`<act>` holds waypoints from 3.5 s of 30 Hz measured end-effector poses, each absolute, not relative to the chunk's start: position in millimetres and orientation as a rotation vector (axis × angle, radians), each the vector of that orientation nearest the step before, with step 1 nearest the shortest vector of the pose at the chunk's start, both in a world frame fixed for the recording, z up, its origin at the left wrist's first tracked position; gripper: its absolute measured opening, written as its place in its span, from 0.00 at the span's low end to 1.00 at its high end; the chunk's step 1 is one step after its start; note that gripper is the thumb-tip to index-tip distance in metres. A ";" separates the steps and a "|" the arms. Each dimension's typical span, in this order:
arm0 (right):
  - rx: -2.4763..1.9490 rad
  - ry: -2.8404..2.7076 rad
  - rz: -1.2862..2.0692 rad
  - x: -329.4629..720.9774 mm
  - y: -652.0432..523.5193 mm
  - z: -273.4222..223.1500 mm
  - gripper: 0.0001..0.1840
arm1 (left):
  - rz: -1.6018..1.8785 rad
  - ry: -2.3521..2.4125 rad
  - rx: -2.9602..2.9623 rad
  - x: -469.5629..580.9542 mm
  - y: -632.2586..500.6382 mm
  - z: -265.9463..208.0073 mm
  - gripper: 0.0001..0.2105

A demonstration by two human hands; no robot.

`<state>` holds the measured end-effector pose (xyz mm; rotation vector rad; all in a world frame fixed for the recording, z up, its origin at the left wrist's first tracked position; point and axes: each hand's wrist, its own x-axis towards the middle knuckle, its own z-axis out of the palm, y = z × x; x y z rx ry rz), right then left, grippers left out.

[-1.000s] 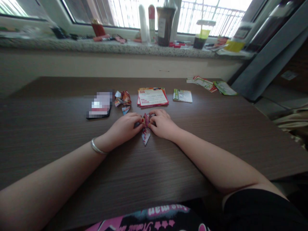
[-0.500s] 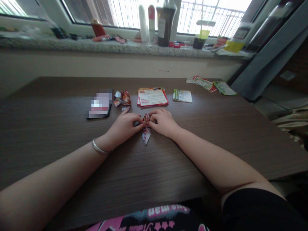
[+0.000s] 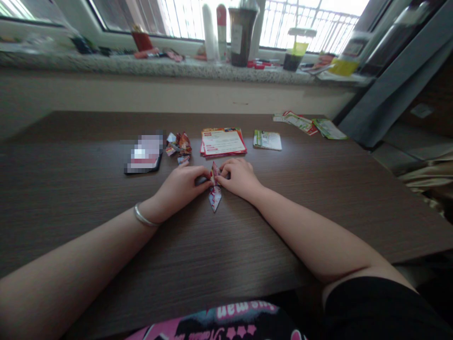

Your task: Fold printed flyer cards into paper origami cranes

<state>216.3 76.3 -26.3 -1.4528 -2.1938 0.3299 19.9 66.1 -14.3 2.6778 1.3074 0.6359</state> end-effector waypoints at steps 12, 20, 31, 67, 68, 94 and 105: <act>-1.504 -2.187 0.250 217.6 77.0 -26.3 0.09 | 0.637 1.273 2.741 19.1 64.4 -17.2 0.10; -1.393 -2.195 0.273 220.5 76.8 -30.0 0.08 | 0.618 1.253 2.725 17.4 66.4 -18.1 0.10; -1.289 -2.285 0.285 223.0 78.9 -27.8 0.07 | 0.628 1.175 2.764 18.0 65.7 -16.6 0.08; -1.097 -2.369 0.344 223.9 72.1 -26.6 0.06 | 0.560 1.209 2.663 9.6 70.1 -23.3 0.17; -1.102 -2.357 0.350 223.6 71.9 -26.9 0.06 | 0.577 1.208 2.662 9.5 70.3 -23.7 0.17; -1.144 -2.306 0.342 221.9 70.2 -31.3 0.08 | 0.754 1.012 2.584 11.4 72.9 -28.2 0.06; -1.042 -2.223 0.486 222.5 74.2 -34.8 0.04 | 0.868 1.066 2.455 12.5 72.1 -24.6 0.05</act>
